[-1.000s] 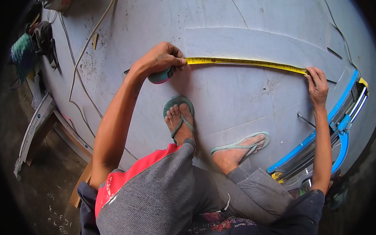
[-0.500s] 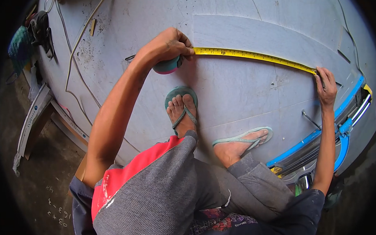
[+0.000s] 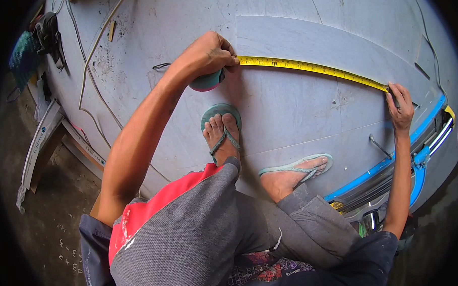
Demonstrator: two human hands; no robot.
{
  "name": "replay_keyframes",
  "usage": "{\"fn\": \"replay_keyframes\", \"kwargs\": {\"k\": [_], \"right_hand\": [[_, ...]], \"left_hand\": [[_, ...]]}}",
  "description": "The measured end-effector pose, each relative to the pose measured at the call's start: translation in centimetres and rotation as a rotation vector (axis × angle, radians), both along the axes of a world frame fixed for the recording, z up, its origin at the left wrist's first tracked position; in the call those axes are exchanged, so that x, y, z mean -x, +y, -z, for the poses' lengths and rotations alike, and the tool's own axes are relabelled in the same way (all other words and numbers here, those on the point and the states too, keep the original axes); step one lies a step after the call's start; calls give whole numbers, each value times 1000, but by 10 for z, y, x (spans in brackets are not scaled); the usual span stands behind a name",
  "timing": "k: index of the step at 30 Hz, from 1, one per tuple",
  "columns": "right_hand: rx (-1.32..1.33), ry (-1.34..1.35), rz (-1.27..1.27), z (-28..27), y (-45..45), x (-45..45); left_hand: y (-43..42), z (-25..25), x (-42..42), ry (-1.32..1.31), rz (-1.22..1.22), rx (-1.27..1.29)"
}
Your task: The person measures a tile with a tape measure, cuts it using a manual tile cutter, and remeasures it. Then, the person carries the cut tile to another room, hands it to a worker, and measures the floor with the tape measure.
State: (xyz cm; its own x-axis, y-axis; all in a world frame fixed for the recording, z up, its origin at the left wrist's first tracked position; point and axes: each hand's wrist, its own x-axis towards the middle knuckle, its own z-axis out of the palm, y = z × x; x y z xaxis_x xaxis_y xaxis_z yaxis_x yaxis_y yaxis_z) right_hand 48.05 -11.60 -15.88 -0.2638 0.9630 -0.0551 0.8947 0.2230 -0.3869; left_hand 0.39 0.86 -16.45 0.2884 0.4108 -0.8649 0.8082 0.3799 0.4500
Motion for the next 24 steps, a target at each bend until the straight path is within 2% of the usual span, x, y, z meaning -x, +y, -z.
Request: {"fn": "replay_keyframes", "kwargs": {"k": [10, 14, 15, 17, 24], "right_hand": [[12, 56, -68, -3, 11, -7], [91, 129, -17, -3, 14, -15], [129, 161, 43, -2, 15, -17], [86, 191, -33, -3, 20, -21], [118, 309, -139, -3, 35, -30]], "left_hand": [[0, -5, -6, 79, 8, -25], [5, -10, -12, 138, 122, -45], [6, -13, -18, 140, 65, -17], [10, -21, -25, 146, -16, 63], [11, -26, -27, 162, -95, 91]]}}
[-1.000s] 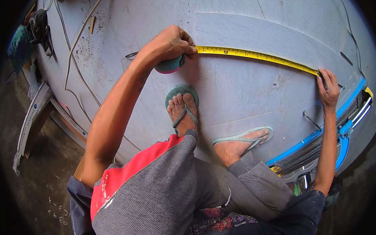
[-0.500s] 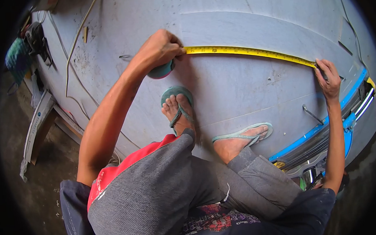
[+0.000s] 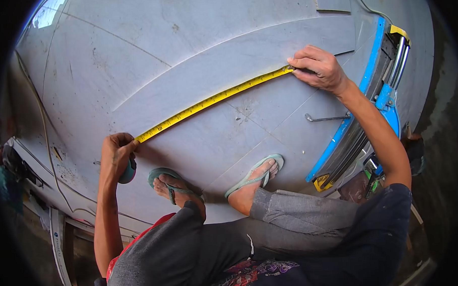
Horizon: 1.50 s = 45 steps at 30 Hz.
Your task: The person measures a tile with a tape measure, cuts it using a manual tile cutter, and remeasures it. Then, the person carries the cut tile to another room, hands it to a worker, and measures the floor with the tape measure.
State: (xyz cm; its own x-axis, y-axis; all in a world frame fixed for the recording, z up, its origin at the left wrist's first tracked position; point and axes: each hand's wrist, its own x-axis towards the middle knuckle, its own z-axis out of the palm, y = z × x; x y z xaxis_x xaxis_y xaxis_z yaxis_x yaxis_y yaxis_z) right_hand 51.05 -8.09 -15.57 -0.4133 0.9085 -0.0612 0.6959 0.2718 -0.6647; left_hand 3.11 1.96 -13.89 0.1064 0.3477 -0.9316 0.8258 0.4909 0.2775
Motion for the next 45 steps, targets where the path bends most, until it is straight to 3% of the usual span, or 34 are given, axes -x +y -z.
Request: {"fn": "replay_keyframes", "kwargs": {"k": [4, 11, 18, 24, 30, 33, 42, 45], "right_hand": [[74, 2, 96, 0, -3, 2], [-29, 64, -48, 10, 1, -8], [-49, 76, 85, 12, -7, -3], [-84, 100, -10, 10, -4, -4], [-78, 109, 97, 16, -10, -4], [-93, 137, -34, 17, -8, -7], [16, 144, 116, 16, -11, -6], [-118, 149, -38, 17, -7, -8]], "left_hand": [[1, -1, -4, 27, 4, 12], [5, -4, -6, 48, 30, 6], [5, -5, -7, 33, -19, 30], [6, -7, -6, 19, 20, 18], [5, -7, -8, 53, 23, 22], [6, -5, -5, 48, 50, 17], [7, -8, -9, 28, 35, 36], [6, -8, -9, 21, 47, 23]]}}
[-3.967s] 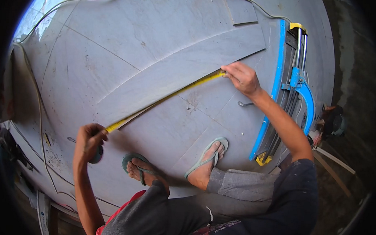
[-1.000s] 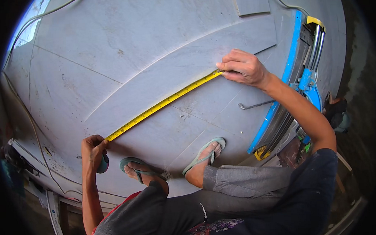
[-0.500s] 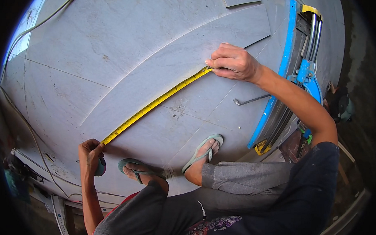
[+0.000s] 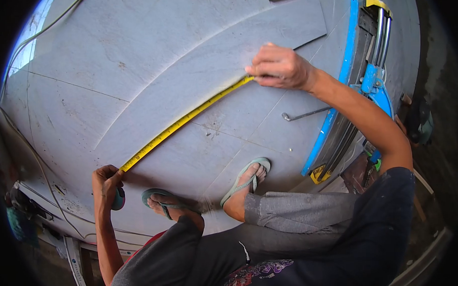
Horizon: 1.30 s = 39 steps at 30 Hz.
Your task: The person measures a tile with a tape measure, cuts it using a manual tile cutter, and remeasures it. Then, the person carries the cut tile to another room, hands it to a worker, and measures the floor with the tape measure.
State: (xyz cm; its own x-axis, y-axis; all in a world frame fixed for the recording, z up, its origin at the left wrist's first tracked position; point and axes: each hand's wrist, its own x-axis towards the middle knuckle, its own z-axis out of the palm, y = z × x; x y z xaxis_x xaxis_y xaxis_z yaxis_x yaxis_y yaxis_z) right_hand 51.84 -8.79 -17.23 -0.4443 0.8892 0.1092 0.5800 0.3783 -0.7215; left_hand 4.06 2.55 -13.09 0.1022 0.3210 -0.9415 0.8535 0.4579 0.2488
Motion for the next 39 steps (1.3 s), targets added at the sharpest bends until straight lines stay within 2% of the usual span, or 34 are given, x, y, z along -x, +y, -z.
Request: {"fn": "replay_keyframes", "kwargs": {"k": [5, 8, 10, 13, 21, 24, 29, 33, 37, 39], "right_hand": [[-137, -56, -88, -3, -7, 0], [-167, -45, 6, -10, -49, 15], [26, -27, 116, -23, -82, 29], [121, -24, 274, -28, -107, 46], [-54, -59, 498, -15, -109, 44], [12, -12, 419, -9, -113, 43], [30, -22, 438, -13, -127, 43], [-30, -49, 422, -17, -108, 32], [-216, -83, 455, -8, -53, 14], [-228, -86, 427, -10, -32, 7]], "left_hand": [[1, 0, 1, -3, -6, -44], [0, -1, 2, -2, 22, -30], [1, 0, 3, -14, 27, -15], [0, 5, 9, -41, 96, -30], [5, 1, -2, -17, 269, -52], [3, 5, 13, -183, 218, 71], [-16, -14, 34, -209, 126, 195], [-25, -40, 25, -242, 89, 97], [-21, -43, 13, -238, 43, -33], [-18, -41, 13, -244, 34, -63]]}}
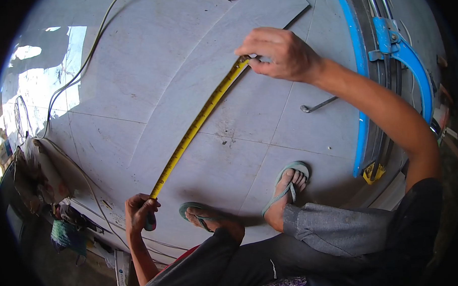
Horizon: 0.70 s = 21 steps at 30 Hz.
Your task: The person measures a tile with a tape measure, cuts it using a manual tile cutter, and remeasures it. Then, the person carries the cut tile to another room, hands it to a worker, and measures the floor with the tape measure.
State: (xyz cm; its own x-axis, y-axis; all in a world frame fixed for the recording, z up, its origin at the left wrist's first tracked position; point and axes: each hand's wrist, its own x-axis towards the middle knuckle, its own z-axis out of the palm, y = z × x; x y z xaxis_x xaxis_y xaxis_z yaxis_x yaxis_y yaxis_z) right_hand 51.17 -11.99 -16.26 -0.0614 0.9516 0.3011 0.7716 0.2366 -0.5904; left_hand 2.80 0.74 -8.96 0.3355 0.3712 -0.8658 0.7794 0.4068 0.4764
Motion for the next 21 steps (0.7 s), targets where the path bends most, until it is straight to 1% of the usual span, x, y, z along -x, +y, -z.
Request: {"fn": "replay_keyframes", "kwargs": {"k": [2, 4, 6, 7, 8, 9, 10, 12, 13, 14, 16, 17, 19, 21], "right_hand": [[-1, -10, -25, 0, 17, -2], [-50, -88, -68, 1, 32, 0], [-16, -108, -83, 10, 52, 0], [-22, -82, -20, 11, 64, 0], [-23, -50, 41, 11, 71, -3], [138, -84, 54, 15, 80, -19], [146, -86, 58, 11, 82, -33], [581, -141, -12, -3, 79, -63], [585, -222, -56, -14, 72, -65], [593, -228, -61, -13, 62, -68], [316, -468, -230, -6, 45, -66], [319, -465, -233, -4, 43, -64], [406, -566, -243, -7, 43, -62], [399, -559, -244, -9, 44, -59]], "left_hand": [[4, 6, 6, -23, -41, -7], [6, 7, 11, -40, -60, -9], [7, 6, 12, -17, -113, -36], [12, 9, 16, -21, -107, -35], [17, 12, 28, -87, -188, -69], [22, 14, 39, -151, -269, -100], [26, 16, 47, -152, -265, -91], [36, 24, 59, -196, -480, -206], [43, 27, 62, -169, -415, -253], [48, 31, 64, -171, -422, -244], [54, 31, 55, -146, -388, -294], [56, 33, 51, -141, -444, -300], [59, 37, 44, -185, -490, -293], [60, 38, 37, -232, -535, -290]]}}
